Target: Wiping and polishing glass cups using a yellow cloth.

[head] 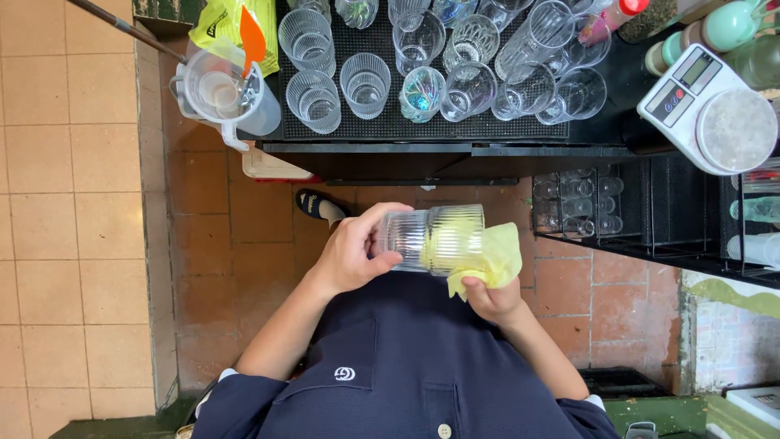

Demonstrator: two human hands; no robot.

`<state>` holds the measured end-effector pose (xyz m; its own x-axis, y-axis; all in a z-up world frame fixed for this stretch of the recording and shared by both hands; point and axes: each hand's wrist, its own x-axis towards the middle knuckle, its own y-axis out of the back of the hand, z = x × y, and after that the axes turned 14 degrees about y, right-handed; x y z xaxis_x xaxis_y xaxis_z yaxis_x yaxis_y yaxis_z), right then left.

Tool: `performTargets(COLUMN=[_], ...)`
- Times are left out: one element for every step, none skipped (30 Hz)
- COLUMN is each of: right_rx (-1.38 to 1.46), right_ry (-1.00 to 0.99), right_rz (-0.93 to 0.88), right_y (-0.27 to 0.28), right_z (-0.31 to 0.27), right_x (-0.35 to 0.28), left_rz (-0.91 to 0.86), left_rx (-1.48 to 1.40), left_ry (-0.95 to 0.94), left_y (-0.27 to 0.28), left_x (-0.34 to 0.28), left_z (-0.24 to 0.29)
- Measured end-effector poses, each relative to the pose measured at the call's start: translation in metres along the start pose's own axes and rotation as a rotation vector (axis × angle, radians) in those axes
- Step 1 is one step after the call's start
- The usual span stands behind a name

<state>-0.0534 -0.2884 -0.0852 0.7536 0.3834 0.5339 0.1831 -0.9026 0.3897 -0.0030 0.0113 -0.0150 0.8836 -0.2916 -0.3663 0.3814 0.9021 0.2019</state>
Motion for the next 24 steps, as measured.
performTargets(right_rx=[0.002,0.009,0.015,0.016,0.061,0.107,0.106,0.142,0.179,0.178,0.347,0.517,0.519,0.650,0.783,0.786,0.744,0.702,0.701,0.660,0.619,0.619,0.259,-0.106], right_ry=[-0.001,-0.035,-0.071,-0.074,-0.116,-0.158,-0.160,-0.161,-0.161,-0.161,-0.231,-0.301,-0.301,-0.377,-0.453,-0.454,-0.432,-0.410,-0.412,-0.333,-0.255,-0.258,-0.053,0.148], right_rz=[-0.001,-0.044,-0.086,-0.086,-0.086,-0.086,-0.083,-0.088,-0.094,-0.092,0.019,0.131,0.127,0.220,0.311,0.304,0.304,0.303,0.306,0.212,0.120,0.124,-0.014,-0.150], right_y=[0.001,0.003,0.004,0.005,0.005,0.006,0.006,0.005,0.005,0.003,0.001,-0.002,0.000,0.002,0.003,0.004,0.005,0.006,0.006,0.006,0.006,0.006,0.005,0.004], right_z=[-0.003,-0.006,-0.009,-0.010,-0.012,-0.013,-0.013,-0.012,-0.011,-0.008,-0.005,-0.002,-0.003,-0.005,-0.007,-0.009,-0.011,-0.014,-0.012,-0.009,-0.007,-0.007,-0.007,-0.007], right_x=[0.003,0.006,0.008,0.010,0.011,0.013,0.010,0.008,0.006,0.001,-0.003,-0.007,-0.002,0.003,0.008,0.012,0.017,0.021,0.022,0.023,0.023,0.028,0.033,0.038], left_rz=[0.001,0.027,0.050,0.049,0.081,0.111,0.108,0.124,0.143,0.142,0.189,0.234,0.238,0.294,0.353,0.360,0.346,0.332,0.329,0.298,0.263,0.259,0.184,0.108], left_rx=[-0.001,-0.004,-0.008,-0.009,0.006,0.021,0.022,0.055,0.088,0.089,0.142,0.197,0.196,0.236,0.278,0.278,0.221,0.164,0.164,-0.016,-0.191,-0.189,-0.391,-0.591], left_ry=[0.002,-0.035,-0.072,-0.069,-0.145,-0.221,-0.221,-0.252,-0.284,-0.286,-0.436,-0.586,-0.584,-0.634,-0.682,-0.678,-0.640,-0.601,-0.601,-0.473,-0.342,-0.339,-0.276,-0.209], left_y=[0.000,-0.001,-0.001,-0.001,-0.001,0.000,0.000,0.001,0.002,0.002,0.002,0.002,0.001,-0.001,-0.002,-0.003,-0.004,-0.006,-0.009,-0.014,-0.017,-0.020,-0.023,-0.026], left_x=[-0.001,-0.002,-0.003,-0.004,-0.004,-0.004,-0.004,-0.005,-0.004,-0.003,-0.001,0.000,0.001,0.001,0.001,0.000,0.000,0.000,-0.001,-0.002,-0.003,-0.001,0.000,0.001], left_z=[0.001,0.003,0.004,0.006,0.008,0.010,0.011,0.011,0.012,0.012,0.011,0.010,0.011,0.011,0.011,0.008,0.004,0.001,-0.004,-0.008,-0.013,-0.019,-0.026,-0.032])
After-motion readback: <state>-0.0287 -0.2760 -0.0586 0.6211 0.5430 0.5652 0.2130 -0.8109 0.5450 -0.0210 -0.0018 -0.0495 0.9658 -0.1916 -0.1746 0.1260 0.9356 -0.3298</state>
